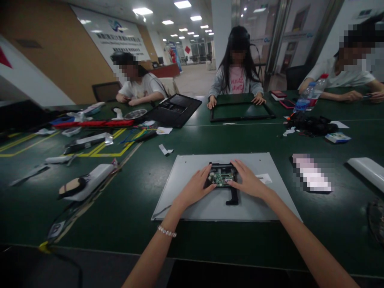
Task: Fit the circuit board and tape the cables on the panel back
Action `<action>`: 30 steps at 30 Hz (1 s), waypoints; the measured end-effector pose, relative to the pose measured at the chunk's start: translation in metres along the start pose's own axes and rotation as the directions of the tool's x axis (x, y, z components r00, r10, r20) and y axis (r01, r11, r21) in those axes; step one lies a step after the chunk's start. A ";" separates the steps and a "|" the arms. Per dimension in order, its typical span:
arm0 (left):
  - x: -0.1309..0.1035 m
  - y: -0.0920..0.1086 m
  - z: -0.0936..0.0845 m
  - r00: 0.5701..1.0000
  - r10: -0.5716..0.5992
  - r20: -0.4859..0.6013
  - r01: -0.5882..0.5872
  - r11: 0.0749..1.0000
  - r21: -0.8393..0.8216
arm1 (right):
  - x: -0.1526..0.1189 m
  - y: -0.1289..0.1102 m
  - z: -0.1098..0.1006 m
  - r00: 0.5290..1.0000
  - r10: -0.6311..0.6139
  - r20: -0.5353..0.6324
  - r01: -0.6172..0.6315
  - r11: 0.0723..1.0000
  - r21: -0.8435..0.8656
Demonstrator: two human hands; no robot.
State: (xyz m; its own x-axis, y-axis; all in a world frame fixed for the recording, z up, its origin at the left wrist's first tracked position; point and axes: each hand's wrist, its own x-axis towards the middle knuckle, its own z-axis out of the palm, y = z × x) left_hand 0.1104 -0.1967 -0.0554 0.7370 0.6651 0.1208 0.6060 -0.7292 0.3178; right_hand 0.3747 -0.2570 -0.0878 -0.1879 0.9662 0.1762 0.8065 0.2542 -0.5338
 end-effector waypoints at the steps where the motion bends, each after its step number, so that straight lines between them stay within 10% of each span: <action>1: 0.000 0.000 0.000 1.000 -0.004 0.003 0.004 1.000 0.000 | 0.003 -0.003 -0.001 1.000 -0.009 0.026 0.008 0.999 0.031; 10: -0.005 0.002 -0.015 0.999 -0.031 0.032 0.032 0.998 -0.046 | 0.013 -0.005 0.003 0.994 -0.050 0.093 0.041 0.994 0.102; 15: 0.004 -0.054 -0.051 0.978 -0.186 -0.089 0.193 0.978 0.082 | 0.011 -0.006 0.008 0.996 -0.040 0.076 0.035 0.997 0.071; 22: 0.032 -0.157 -0.070 0.777 -0.553 -0.302 0.616 0.767 0.180 | 0.010 -0.010 0.006 0.997 -0.048 0.064 0.044 0.997 0.060; 30: 0.056 -0.169 -0.063 0.670 -0.695 -0.260 0.741 0.605 0.290 | 0.010 -0.009 0.009 0.997 -0.041 0.072 0.039 0.999 0.027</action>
State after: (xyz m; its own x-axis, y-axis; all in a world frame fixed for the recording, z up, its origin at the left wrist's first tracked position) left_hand 0.0303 -0.0261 -0.0430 -0.0054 0.9945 0.1046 1.0000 0.0045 0.0088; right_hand 0.3607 -0.2495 -0.0883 -0.2608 0.9555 0.1381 0.7829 0.2931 -0.5488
